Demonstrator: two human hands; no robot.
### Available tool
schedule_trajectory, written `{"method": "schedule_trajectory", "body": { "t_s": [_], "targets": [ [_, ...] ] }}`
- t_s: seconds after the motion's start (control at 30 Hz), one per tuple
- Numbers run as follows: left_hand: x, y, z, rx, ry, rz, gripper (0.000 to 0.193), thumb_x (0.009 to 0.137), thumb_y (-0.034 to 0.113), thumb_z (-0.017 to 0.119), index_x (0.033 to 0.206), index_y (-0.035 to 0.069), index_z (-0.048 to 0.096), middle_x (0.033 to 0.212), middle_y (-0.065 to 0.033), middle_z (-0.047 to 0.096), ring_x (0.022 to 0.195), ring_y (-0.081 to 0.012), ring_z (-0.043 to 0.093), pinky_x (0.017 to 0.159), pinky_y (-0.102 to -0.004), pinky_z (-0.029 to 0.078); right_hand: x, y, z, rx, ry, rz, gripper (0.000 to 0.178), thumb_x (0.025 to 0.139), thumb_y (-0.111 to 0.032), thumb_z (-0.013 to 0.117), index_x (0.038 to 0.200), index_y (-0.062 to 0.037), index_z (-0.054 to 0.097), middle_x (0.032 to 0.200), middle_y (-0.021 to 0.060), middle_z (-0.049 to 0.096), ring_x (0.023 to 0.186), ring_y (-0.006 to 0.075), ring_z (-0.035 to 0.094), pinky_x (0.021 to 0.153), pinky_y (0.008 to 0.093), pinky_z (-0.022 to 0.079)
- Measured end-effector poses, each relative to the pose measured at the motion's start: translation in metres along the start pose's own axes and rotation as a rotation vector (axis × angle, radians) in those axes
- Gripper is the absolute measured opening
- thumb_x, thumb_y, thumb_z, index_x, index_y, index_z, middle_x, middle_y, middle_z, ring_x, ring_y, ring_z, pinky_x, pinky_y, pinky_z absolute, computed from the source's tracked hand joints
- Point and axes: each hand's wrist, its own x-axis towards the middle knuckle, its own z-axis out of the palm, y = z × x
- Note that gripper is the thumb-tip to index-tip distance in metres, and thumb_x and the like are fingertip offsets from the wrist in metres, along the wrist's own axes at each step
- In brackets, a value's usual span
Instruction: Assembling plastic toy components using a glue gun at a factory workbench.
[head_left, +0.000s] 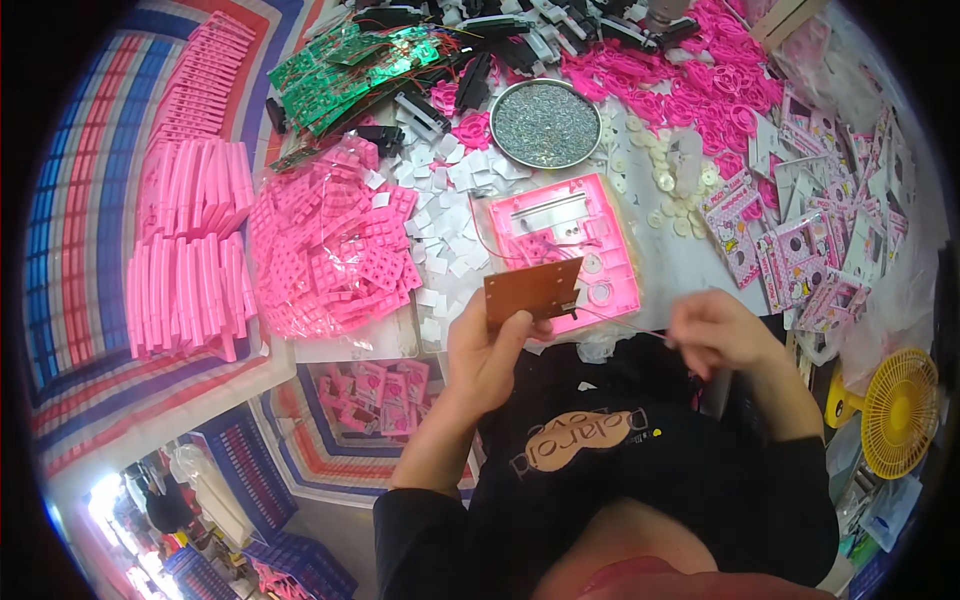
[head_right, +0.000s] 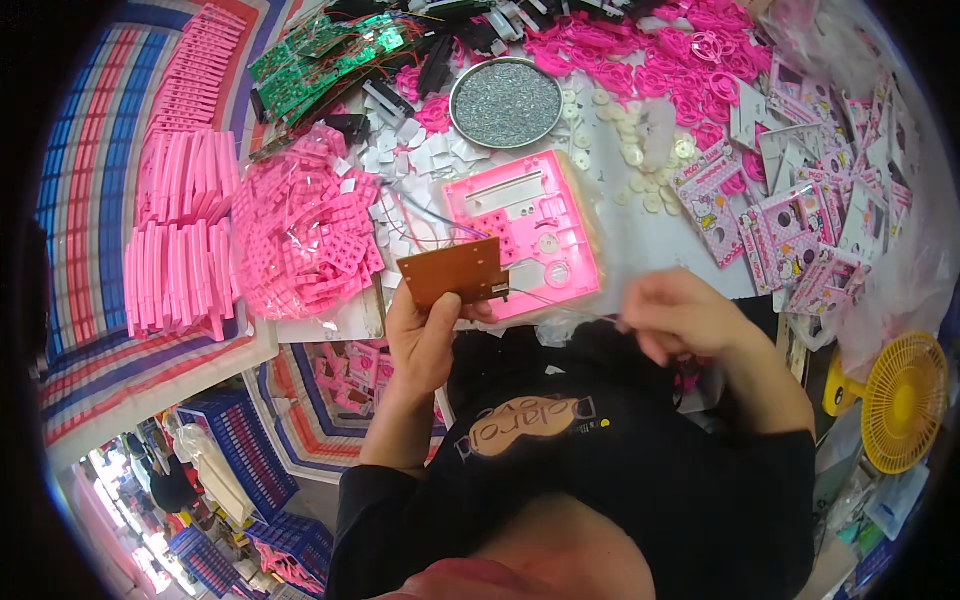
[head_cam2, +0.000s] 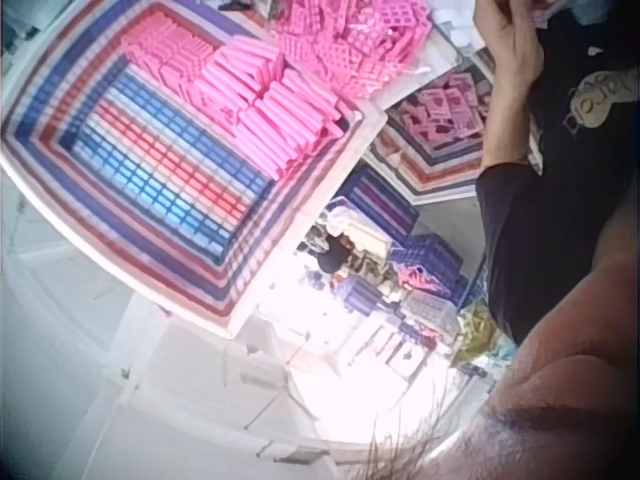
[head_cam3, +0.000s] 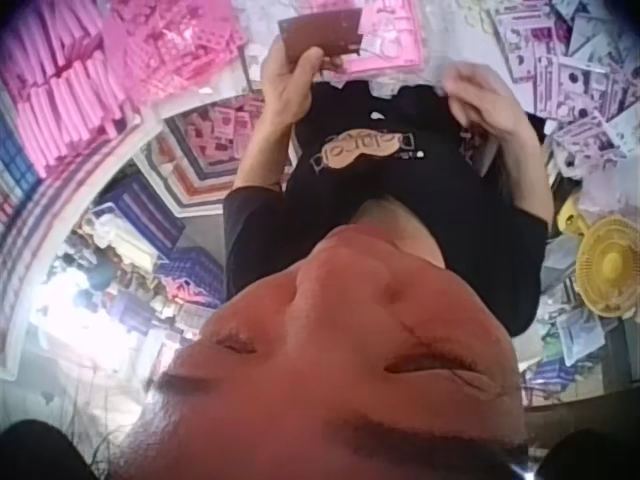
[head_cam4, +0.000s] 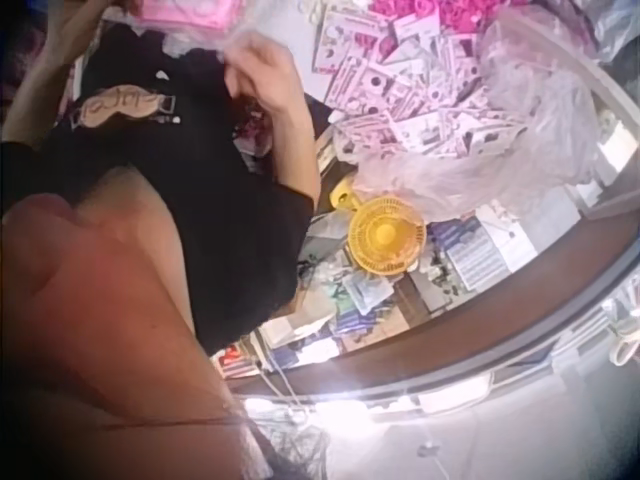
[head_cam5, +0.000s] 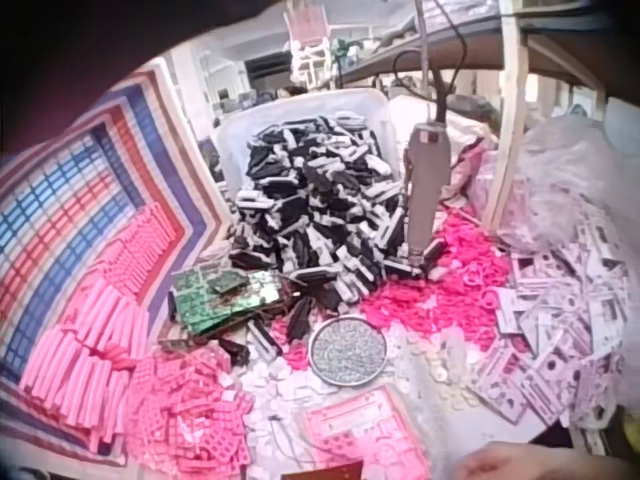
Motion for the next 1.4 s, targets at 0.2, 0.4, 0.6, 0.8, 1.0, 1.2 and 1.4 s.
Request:
{"method": "schedule_trajectory", "body": {
  "t_s": [0.2, 0.4, 0.6, 0.8, 1.0, 1.2, 1.4],
  "targets": [
    [-0.007, 0.007, 0.008, 0.018, -0.151, -0.086, 0.024, 0.099, 0.000, 0.051, 0.122, -0.004, 0.059, 0.107, -0.0115, 0.067, 0.089, -0.0158, 0.066, 0.079, -0.0308, 0.055, -0.040, -0.031, -0.010, -1.249, 0.614, -0.660, 0.076, 0.089, -0.044, 0.070, 0.148, -0.0013, 0.047, 0.151, 0.0221, 0.045, 0.143, 0.0405, 0.036, 0.117, 0.0514, 0.027],
    [-0.002, 0.010, 0.015, 0.416, -0.456, 0.057, 0.026, 0.091, -0.002, 0.059, 0.117, 0.000, 0.064, 0.102, -0.0160, 0.065, 0.086, -0.0293, 0.067, 0.079, -0.0366, 0.054, 0.046, -0.059, 0.034, -0.899, -0.227, -0.894, 0.075, 0.089, -0.040, 0.074, 0.150, -0.0054, 0.047, 0.158, 0.0208, 0.037, 0.147, 0.0418, 0.029, 0.117, 0.0553, 0.025],
    [-0.031, -0.011, 0.012, 0.016, -0.213, -0.393, 0.048, 0.099, -0.003, 0.053, 0.145, 0.000, 0.042, 0.128, -0.0173, 0.060, 0.109, -0.0222, 0.062, 0.085, -0.0319, 0.056, 0.070, -0.050, 0.047, -0.782, 0.006, -0.660, 0.036, 0.089, -0.014, 0.075, 0.123, -0.0050, 0.070, 0.093, 0.0123, 0.074, 0.080, 0.0201, 0.070, 0.073, 0.0315, 0.055],
    [-0.039, -0.018, 0.004, -0.249, -0.127, -0.459, 0.066, 0.099, -0.003, 0.052, 0.158, 0.005, 0.023, 0.143, -0.0193, 0.050, 0.131, -0.0253, 0.051, 0.100, -0.0370, 0.052, 0.134, -0.073, 0.015, -0.837, 0.047, -0.720, 0.037, 0.090, -0.012, 0.071, 0.125, -0.0011, 0.065, 0.098, 0.0083, 0.070, 0.080, 0.0138, 0.065, 0.074, 0.0325, 0.053],
    [-0.040, 0.013, -0.009, 0.425, -0.159, -0.419, 0.068, 0.094, 0.006, 0.066, 0.153, 0.004, 0.035, 0.128, -0.0162, 0.063, 0.121, -0.0261, 0.061, 0.097, -0.0363, 0.052, 0.151, -0.095, 0.035, -1.097, 0.038, -0.484, 0.039, 0.085, -0.018, 0.073, 0.120, -0.0034, 0.065, 0.093, 0.0188, 0.071, 0.089, 0.0347, 0.069, 0.078, 0.0427, 0.053],
    [-0.025, 0.016, -0.027, 0.997, 0.029, -0.053, 0.047, 0.086, 0.009, 0.075, 0.129, 0.001, 0.060, 0.105, -0.0168, 0.069, 0.089, -0.0283, 0.067, 0.076, -0.0350, 0.054, 0.156, -0.098, 0.038, -1.236, 0.054, -0.484, 0.039, 0.084, -0.020, 0.074, 0.118, -0.0041, 0.063, 0.093, 0.0211, 0.070, 0.089, 0.0388, 0.068, 0.079, 0.0462, 0.052],
    [0.016, -0.009, -0.018, 1.302, -0.132, 0.385, 0.042, 0.081, 0.023, 0.079, 0.115, 0.003, 0.065, 0.119, -0.0118, 0.065, 0.118, -0.0284, 0.060, 0.104, -0.0481, 0.040, 0.145, -0.086, 0.054, -1.414, 0.489, -0.787, 0.054, 0.077, -0.016, 0.080, 0.125, -0.0041, 0.057, 0.116, 0.0172, 0.067, 0.107, 0.0354, 0.064, 0.079, 0.0464, 0.052]
  ]
}}
